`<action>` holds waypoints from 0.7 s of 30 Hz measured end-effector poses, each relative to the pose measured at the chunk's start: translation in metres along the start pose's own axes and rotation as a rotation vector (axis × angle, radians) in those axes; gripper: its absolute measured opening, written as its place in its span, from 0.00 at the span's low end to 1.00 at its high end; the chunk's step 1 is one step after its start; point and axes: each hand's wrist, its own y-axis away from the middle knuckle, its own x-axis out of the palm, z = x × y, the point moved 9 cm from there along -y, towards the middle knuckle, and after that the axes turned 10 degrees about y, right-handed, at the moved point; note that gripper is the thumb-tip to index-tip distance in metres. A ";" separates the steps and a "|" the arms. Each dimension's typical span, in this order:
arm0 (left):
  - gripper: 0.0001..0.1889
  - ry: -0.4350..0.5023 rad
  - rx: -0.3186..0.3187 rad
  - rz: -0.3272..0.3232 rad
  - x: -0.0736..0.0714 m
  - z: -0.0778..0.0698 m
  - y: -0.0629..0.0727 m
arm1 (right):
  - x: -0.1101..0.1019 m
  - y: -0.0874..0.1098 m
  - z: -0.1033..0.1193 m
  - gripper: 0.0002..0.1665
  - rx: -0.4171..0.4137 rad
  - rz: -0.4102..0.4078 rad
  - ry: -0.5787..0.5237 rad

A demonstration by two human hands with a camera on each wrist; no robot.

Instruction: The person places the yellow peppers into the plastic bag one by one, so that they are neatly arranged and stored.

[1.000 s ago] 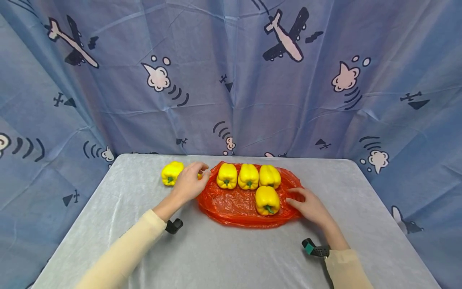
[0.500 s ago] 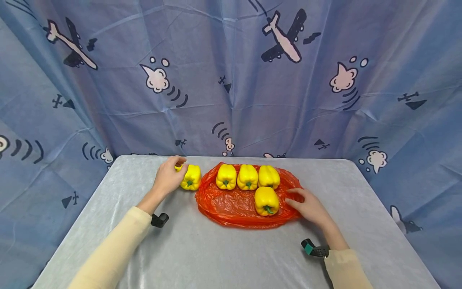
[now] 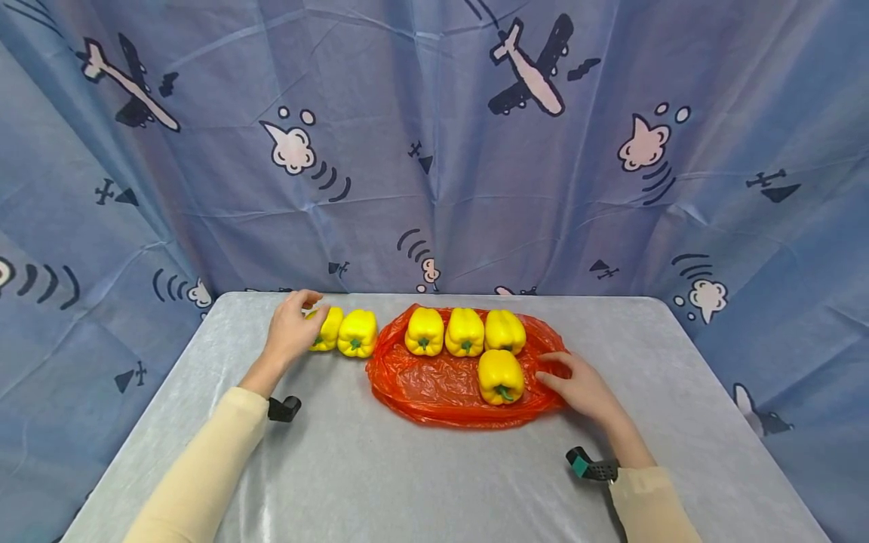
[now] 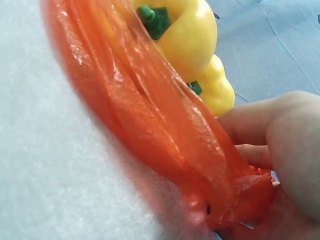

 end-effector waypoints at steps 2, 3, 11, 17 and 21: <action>0.20 -0.004 -0.016 0.006 -0.001 0.003 0.000 | -0.001 0.000 0.001 0.29 -0.002 -0.004 0.001; 0.21 -0.007 -0.020 0.011 -0.001 0.004 0.000 | -0.001 0.000 0.001 0.28 -0.004 -0.007 0.002; 0.27 -0.051 -0.065 0.087 0.007 0.018 -0.001 | -0.001 0.000 0.002 0.29 -0.008 -0.003 0.004; 0.31 -0.035 -0.120 0.123 0.015 0.030 -0.001 | -0.003 0.001 0.003 0.28 -0.022 -0.018 -0.007; 0.31 -0.038 -0.128 0.130 0.018 0.035 0.000 | -0.005 0.002 0.005 0.27 -0.039 -0.036 -0.018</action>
